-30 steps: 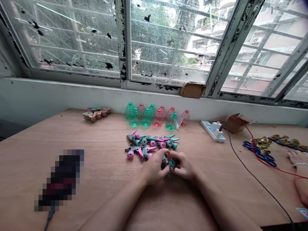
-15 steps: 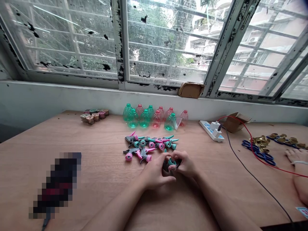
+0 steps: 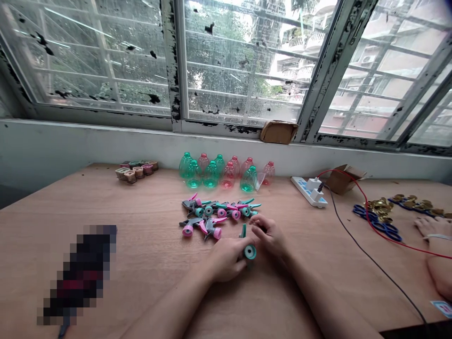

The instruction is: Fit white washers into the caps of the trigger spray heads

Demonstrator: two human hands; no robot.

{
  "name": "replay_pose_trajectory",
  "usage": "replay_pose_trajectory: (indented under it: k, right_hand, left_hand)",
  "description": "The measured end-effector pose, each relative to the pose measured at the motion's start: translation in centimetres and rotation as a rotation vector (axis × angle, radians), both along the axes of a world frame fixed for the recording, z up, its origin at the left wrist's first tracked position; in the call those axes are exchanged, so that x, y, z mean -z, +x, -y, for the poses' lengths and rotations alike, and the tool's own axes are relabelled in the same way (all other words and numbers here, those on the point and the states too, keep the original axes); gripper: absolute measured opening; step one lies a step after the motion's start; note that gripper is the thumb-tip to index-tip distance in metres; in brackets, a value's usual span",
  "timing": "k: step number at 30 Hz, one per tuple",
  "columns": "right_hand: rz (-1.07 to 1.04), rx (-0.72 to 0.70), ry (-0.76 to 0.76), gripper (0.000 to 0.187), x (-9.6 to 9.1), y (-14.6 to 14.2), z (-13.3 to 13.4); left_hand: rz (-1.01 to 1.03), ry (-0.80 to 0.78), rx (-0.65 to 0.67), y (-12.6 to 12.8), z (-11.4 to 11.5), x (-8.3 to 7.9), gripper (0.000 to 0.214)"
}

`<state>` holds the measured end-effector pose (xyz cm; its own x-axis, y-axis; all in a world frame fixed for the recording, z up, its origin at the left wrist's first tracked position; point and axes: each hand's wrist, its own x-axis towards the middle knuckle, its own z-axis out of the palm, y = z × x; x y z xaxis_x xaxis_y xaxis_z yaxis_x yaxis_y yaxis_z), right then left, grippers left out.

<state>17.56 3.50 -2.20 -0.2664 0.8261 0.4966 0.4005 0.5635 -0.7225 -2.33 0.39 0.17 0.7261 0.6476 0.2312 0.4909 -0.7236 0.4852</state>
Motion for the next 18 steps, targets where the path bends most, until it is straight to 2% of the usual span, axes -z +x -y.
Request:
replay_pose_trajectory:
  k: [6,11,14,18]
  right_hand:
    - [-0.033,0.077,-0.012,0.034,0.4,0.3,-0.4]
    - [-0.015,0.051,-0.031,0.042,0.4,0.6,-0.7]
    - [-0.052,0.079,-0.031,0.038,-0.5,0.8,-0.5]
    - [-0.059,0.135,-0.045,0.029,-2.7,1.5,0.9]
  left_hand:
    - [0.031,-0.035,0.016,0.1,-0.1,0.2,0.028]
    - [0.088,-0.082,0.028,-0.1,-0.3,0.4,0.047]
    - [0.081,-0.097,0.012,-0.1,-0.2,0.4,0.051]
    - [0.078,-0.097,-0.002,0.2,-0.1,0.2,0.029]
